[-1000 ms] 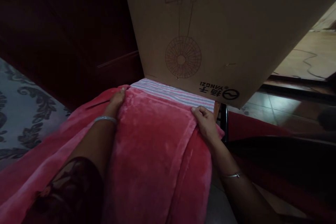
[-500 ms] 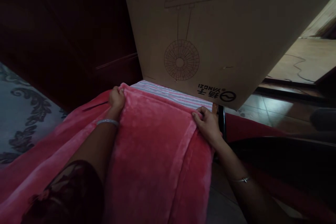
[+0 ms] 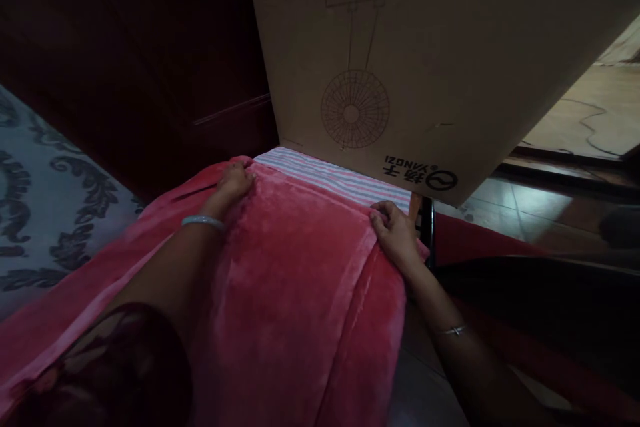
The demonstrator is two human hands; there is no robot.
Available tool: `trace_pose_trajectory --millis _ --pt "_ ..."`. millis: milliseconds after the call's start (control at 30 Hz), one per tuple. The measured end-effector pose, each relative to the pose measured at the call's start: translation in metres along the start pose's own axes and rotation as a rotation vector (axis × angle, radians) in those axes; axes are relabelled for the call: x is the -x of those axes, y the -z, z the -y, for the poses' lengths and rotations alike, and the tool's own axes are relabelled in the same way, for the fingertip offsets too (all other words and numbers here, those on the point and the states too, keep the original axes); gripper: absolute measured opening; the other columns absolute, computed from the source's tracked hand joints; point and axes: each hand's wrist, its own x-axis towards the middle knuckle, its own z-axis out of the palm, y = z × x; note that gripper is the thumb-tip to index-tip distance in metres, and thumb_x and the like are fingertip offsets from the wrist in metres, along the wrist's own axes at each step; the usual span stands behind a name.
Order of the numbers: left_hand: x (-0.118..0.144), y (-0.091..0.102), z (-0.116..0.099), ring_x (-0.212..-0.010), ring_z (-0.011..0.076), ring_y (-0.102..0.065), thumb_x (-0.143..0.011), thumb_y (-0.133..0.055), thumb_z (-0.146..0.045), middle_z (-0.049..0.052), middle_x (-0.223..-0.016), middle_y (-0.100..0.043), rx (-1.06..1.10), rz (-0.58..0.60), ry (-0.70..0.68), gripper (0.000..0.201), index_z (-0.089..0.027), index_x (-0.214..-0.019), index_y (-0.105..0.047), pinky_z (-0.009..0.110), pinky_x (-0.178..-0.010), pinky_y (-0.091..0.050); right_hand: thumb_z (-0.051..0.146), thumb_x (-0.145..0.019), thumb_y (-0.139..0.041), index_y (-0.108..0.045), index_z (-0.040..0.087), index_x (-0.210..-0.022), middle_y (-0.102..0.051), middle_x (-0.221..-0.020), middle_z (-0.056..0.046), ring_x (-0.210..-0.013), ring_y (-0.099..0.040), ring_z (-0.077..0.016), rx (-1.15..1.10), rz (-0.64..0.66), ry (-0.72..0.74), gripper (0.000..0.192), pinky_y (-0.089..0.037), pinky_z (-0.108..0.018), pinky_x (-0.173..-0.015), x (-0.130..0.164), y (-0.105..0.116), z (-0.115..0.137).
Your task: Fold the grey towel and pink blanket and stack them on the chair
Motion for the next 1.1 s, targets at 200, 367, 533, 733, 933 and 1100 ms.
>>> trace_pose_trajectory --millis 200,367,533,733,933,1100 --pt "0.144 0.01 -0.04 -0.147 0.0318 -0.038 -0.097 -0.049 -0.033 0.019 -0.156 -0.045 -0.043 0.123 -0.579 0.055 -0.01 -0.146 -0.048 0.049 -0.122 -0.028 0.047 -0.082 -0.049 -0.063 0.02 -0.091 -0.071 -0.091 -0.01 -0.084 -0.064 -0.0258 -0.058 0.032 -0.009 0.031 -0.049 -0.037 -0.077 -0.003 0.002 -0.004" --pt "0.259 0.007 -0.078 -0.122 0.0296 -0.059 -0.095 -0.055 -0.031 0.015 -0.132 -0.064 0.053 0.305 -0.605 0.033 -0.016 -0.122 -0.065 0.046 -0.106 -0.047 0.044 -0.08 -0.051 -0.065 0.02 -0.09 -0.072 -0.09 -0.01 -0.083 -0.063 -0.0257 -0.069 0.046 -0.025 0.03 -0.049 -0.036 -0.077 -0.006 0.001 -0.006" --pt "0.268 -0.005 -0.121 -0.106 0.0279 -0.063 -0.092 -0.058 -0.026 0.014 -0.11 -0.067 -0.034 0.296 -0.463 0.02 -0.014 -0.106 -0.065 0.041 -0.094 -0.051 0.04 -0.08 -0.052 -0.065 0.02 -0.088 -0.072 -0.088 -0.01 -0.081 -0.063 -0.0249 -0.061 0.027 -0.042 0.026 -0.049 -0.036 -0.077 -0.007 -0.001 -0.006" --pt "0.266 -0.016 -0.138 -0.102 0.0249 -0.067 -0.092 -0.046 -0.01 0.015 -0.108 -0.07 -0.096 0.285 -0.426 0.027 -0.014 -0.109 -0.066 0.036 -0.09 -0.051 0.039 -0.08 -0.052 -0.066 0.02 -0.088 -0.073 -0.088 -0.009 -0.082 -0.063 -0.0244 -0.093 0.015 -0.029 0.025 -0.05 -0.035 -0.077 -0.007 -0.002 -0.006" --pt "0.274 -0.01 -0.134 -0.102 0.024 -0.066 -0.092 -0.053 -0.018 0.013 -0.107 -0.07 0.006 0.303 -0.512 0.02 -0.015 -0.106 -0.067 0.035 -0.09 -0.052 0.038 -0.078 -0.052 -0.066 0.021 -0.086 -0.073 -0.085 -0.009 -0.079 -0.064 -0.0244 -0.107 -0.001 -0.025 0.024 -0.051 -0.036 -0.076 -0.009 -0.004 -0.007" --pt "0.282 0.017 -0.091 -0.12 0.0274 -0.061 -0.096 -0.049 -0.027 0.015 -0.125 -0.067 0.061 0.15 -0.483 0.035 -0.015 -0.125 -0.065 0.044 -0.107 -0.048 0.037 -0.079 -0.051 -0.065 0.021 -0.085 -0.073 -0.087 -0.009 -0.082 -0.063 -0.0254 -0.108 0.012 -0.036 0.023 -0.051 -0.038 -0.08 -0.007 -0.002 -0.009"
